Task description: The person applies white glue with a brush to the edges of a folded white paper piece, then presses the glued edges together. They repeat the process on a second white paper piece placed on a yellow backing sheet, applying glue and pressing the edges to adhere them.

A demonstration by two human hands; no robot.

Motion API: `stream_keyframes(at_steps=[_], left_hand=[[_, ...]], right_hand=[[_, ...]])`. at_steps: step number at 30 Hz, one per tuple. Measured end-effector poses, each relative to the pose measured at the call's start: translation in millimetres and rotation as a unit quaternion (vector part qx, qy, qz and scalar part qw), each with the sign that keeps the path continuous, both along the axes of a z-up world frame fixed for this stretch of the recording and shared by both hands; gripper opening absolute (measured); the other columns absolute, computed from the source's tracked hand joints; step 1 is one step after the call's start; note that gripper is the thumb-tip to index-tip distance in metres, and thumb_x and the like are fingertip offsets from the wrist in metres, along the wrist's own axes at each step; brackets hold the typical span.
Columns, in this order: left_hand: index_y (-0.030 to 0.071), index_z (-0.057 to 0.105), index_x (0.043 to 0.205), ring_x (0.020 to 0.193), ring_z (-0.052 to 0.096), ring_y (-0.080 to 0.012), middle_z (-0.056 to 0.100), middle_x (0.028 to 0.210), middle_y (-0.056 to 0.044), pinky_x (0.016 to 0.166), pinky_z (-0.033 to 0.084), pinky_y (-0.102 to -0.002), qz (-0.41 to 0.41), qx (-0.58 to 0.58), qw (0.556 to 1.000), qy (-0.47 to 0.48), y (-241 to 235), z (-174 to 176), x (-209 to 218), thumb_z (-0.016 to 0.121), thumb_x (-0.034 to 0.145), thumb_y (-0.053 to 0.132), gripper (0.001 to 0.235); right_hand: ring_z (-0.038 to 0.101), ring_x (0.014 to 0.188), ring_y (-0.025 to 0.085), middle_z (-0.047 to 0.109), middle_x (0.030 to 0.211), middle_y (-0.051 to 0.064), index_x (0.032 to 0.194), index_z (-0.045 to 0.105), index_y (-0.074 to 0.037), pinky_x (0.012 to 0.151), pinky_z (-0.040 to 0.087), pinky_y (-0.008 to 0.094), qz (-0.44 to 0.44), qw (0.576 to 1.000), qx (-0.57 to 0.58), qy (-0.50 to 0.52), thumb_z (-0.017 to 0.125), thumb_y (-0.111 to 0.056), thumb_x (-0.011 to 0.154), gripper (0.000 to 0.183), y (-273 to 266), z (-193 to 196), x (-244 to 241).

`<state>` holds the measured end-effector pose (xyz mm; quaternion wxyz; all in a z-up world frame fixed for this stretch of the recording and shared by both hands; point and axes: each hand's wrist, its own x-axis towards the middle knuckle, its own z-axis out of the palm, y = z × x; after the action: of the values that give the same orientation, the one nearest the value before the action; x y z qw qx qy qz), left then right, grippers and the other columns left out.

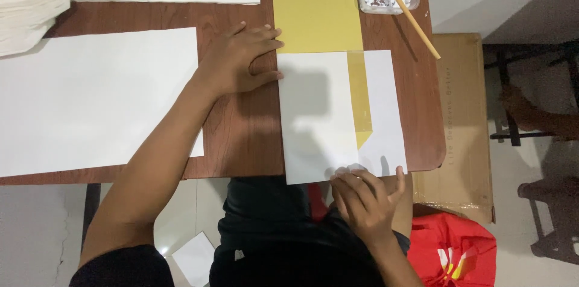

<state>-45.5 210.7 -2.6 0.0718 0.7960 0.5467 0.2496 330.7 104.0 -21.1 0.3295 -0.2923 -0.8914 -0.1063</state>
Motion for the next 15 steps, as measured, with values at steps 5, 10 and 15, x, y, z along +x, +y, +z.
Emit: stream_keyframes(at_steps=[5, 10, 15], left_hand=[[0.011, 0.071, 0.132, 0.136, 0.057, -0.0283, 0.063, 0.145, -0.013, 0.114, 0.036, -0.059, 0.000, 0.038, 0.999, -0.001, 3, -7, -1, 0.080, 0.093, 0.043, 0.051], [0.012, 0.073, 0.128, 0.132, 0.060, -0.0239, 0.066, 0.142, -0.009, 0.110, 0.040, -0.057, 0.013, 0.062, 0.998, 0.011, 3, -7, 2, 0.077, 0.095, 0.041, 0.044], [0.011, 0.074, 0.124, 0.130, 0.061, -0.0226, 0.067, 0.139, -0.009, 0.109, 0.041, -0.056, 0.019, 0.085, 0.996, 0.007, 6, -14, 4, 0.078, 0.097, 0.038, 0.038]], right_hand=[[0.066, 0.099, 0.018, 0.069, 0.104, -0.009, 0.097, 0.074, -0.025, 0.114, 0.022, 0.071, -0.024, 1.000, -0.017, -0.003, 0.088, -0.017, 0.086, 0.019, -1, 1, 0], [0.069, 0.102, 0.018, 0.072, 0.108, -0.004, 0.101, 0.071, -0.021, 0.115, 0.020, 0.071, -0.041, 0.997, -0.066, 0.014, 0.076, -0.021, 0.089, 0.013, -2, 24, -12], [0.069, 0.116, 0.026, 0.069, 0.130, 0.005, 0.116, 0.070, -0.014, 0.123, 0.014, 0.063, -0.008, 0.993, -0.115, 0.014, 0.068, -0.016, 0.091, 0.026, 10, 49, -17]])
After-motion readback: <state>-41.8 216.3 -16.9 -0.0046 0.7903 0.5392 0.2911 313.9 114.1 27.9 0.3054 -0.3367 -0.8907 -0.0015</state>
